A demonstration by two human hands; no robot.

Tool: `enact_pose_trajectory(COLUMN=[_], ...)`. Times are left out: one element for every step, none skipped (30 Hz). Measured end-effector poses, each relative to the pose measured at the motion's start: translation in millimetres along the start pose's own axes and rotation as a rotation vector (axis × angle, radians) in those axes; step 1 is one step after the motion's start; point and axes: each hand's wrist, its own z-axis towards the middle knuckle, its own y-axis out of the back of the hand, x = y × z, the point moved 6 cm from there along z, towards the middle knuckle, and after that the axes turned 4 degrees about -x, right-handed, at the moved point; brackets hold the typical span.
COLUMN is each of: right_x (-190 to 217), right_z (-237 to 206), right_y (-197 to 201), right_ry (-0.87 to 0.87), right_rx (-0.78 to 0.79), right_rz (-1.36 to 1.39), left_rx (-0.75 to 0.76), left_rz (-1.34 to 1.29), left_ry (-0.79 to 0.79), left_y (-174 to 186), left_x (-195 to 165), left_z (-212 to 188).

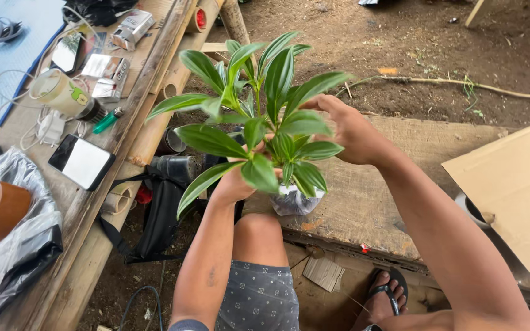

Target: The person inserts a thin wooden stick into the soil of a potted plant to provide support, then secures the plant's stem to the stick using clear tape. The person also uses brown tape to reinforce the wrapping around the base of the plant.

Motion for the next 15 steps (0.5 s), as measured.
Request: enact_pose_trajectory(right_x=[0.0,0.4,1.5,2.6,3.4,6.1,8.3,10.5,7.8,5.1,2.5,0.2,-2.0,-4.5,-6.7], right_z=[-2.2,-3.7,-5.2,-6.1,-6.9,-7.2,-6.8,-6.9,-6.2,-5.9,-5.9,-5.9,-7.0,-7.9,-9.9], right_y=[2.2,3.8,2.9,0.9,-1.2,-0.9,0.0,1.5,4.0,8.5,13.7,20.5,28.4,35.4,42.2], right_ry=[-0.002,-0.007,-0.002,0.002,0.006,0.045,0.086,0.129,0.096,0.068,0.043,0.011,-0.021,-0.06,-0.1], right_rx=[0.01,0.019,0.05,0.083,0.116,0.101,0.087,0.078,0.068,0.066,0.064,0.054,0.041,0.026,0.011], right_rz=[0.043,0.087,0.082,0.078,0.074,0.044,0.013,-0.018,-0.067,-0.118,-0.17,-0.123,-0.079,-0.073,-0.067], left_rx=[0.009,0.017,0.042,0.008,-0.026,-0.061,-0.069,-0.08,-0.098,-0.089,-0.08,-0.07,-0.067,-0.064,-0.061], left_rz=[0.06,0.136,0.32,0.243,0.165,0.087,0.058,0.028,-0.003,-0.032,-0.062,-0.089,-0.096,-0.1,-0.105], left_ry=[-0.031,-0.071,-0.171,-0.109,-0.048,0.013,0.029,0.044,0.053,0.052,0.047,0.04,0.034,0.023,0.012], left_y=[-1.4,-4.8,-9.8,-11.2,-13.1,-15.6,-19.4,-22.2,-24.3,-27.9,-30.3,-31.8,-32.6,-32.4,-32.0], left_x=[-1.6,-3.6,-9.7,-8.3,-7.2,-6.1,-7.7,-9.6,-11.2,-12.4,-13.4,-14.5,-14.7,-15.1,-15.2], left_z=[1.8,2.4,4.7,7.0,9.5,12.4,14.9,18.2,20.6,22.7,24.6,25.3,25.7,26.6,27.2])
